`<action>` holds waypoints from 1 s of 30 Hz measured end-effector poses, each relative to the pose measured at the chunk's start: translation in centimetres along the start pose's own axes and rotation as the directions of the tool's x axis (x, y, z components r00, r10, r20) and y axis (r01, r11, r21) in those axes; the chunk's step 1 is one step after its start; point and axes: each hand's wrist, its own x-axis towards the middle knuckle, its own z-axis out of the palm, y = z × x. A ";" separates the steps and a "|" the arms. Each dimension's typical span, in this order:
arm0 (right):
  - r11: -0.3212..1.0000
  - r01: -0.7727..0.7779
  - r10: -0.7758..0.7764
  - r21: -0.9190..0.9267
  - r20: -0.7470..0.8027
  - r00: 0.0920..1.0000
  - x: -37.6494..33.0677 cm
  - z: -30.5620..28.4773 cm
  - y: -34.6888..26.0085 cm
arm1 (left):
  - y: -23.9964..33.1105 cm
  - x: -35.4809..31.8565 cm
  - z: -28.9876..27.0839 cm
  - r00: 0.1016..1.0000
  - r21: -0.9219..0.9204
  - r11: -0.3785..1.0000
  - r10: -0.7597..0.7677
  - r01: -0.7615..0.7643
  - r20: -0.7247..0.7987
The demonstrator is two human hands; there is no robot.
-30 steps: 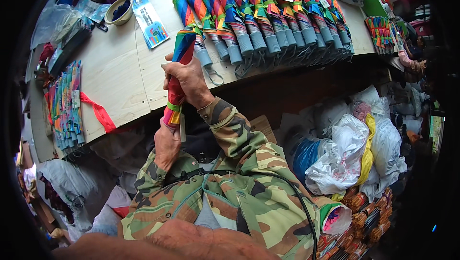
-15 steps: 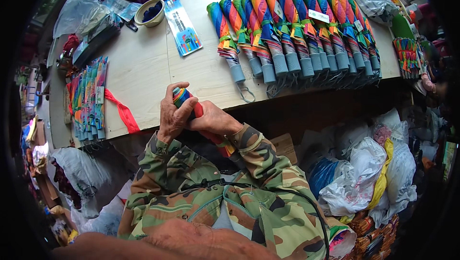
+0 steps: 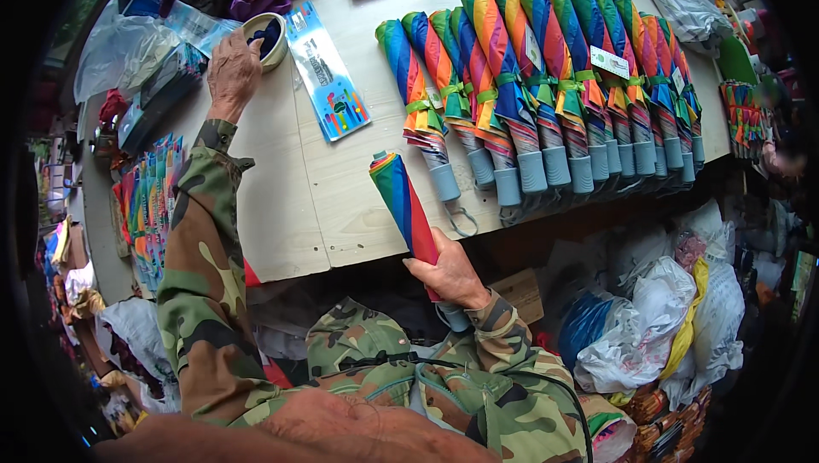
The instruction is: Packaging individual small umbrellas into clear plastic protective sleeves.
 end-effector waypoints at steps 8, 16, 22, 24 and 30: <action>0.972 -0.117 0.108 0.204 0.053 0.993 0.9 0.0 0.3 | -5.6 7.2 7.1 0.856 -0.282 0.928 0.344 -0.245 0.386; 0.979 -0.092 0.082 0.183 0.057 0.995 0.9 0.3 0.8 | -4.6 4.4 6.1 0.954 -0.095 0.958 0.281 -0.271 0.107; 0.957 -0.120 0.119 0.265 0.022 0.993 0.8 0.0 0.6 | 10.7 -6.6 -1.5 0.931 -0.288 0.905 0.352 -0.312 0.097; 0.943 -0.150 0.140 0.297 0.053 0.989 0.6 -0.1 0.6 | 13.1 -10.6 -2.7 0.919 -0.365 0.892 0.349 -0.267 0.181; 0.964 0.002 0.000 0.267 -0.007 1.000 0.7 0.5 1.2 | 13.2 -15.2 -1.3 0.917 -0.340 0.869 0.397 -0.359 0.046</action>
